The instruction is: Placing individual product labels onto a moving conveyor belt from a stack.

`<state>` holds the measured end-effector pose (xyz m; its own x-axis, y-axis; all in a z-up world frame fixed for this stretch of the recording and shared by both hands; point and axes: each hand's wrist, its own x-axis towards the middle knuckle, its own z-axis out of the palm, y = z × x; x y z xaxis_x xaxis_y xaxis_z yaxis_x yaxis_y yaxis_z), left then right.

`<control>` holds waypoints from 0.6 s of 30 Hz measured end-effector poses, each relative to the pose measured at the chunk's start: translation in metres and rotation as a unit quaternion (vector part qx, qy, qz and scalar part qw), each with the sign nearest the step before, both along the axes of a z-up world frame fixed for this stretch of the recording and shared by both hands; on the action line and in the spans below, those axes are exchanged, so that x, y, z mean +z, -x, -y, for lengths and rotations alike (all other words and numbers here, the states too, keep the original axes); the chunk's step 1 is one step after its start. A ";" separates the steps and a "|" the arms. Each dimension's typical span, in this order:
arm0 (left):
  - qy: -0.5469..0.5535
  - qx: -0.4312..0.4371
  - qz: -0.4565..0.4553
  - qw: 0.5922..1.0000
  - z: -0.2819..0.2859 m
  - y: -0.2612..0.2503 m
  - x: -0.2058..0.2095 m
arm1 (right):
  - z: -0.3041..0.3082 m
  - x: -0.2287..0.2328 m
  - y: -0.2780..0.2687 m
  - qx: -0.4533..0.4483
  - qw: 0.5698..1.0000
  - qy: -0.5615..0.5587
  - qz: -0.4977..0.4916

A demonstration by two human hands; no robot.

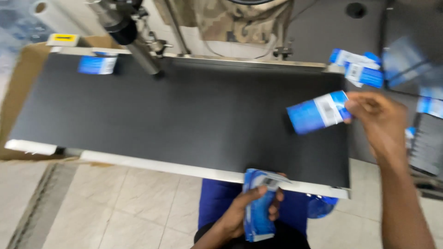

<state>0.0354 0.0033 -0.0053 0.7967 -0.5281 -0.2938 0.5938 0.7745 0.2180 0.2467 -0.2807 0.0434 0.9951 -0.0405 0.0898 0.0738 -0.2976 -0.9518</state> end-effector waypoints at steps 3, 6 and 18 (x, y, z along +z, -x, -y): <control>-0.009 0.011 -0.036 0.999 -0.002 0.002 0.011 | 0.031 -0.043 -0.054 -0.065 0.998 -0.010 -0.014; -0.056 0.014 -0.067 0.996 -0.009 -0.002 0.036 | 0.022 -0.025 -0.070 -0.092 0.995 -0.029 -0.014; 0.016 -0.007 -0.046 0.999 -0.010 0.000 -0.032 | -0.016 -0.027 -0.087 -0.092 0.995 0.017 -0.024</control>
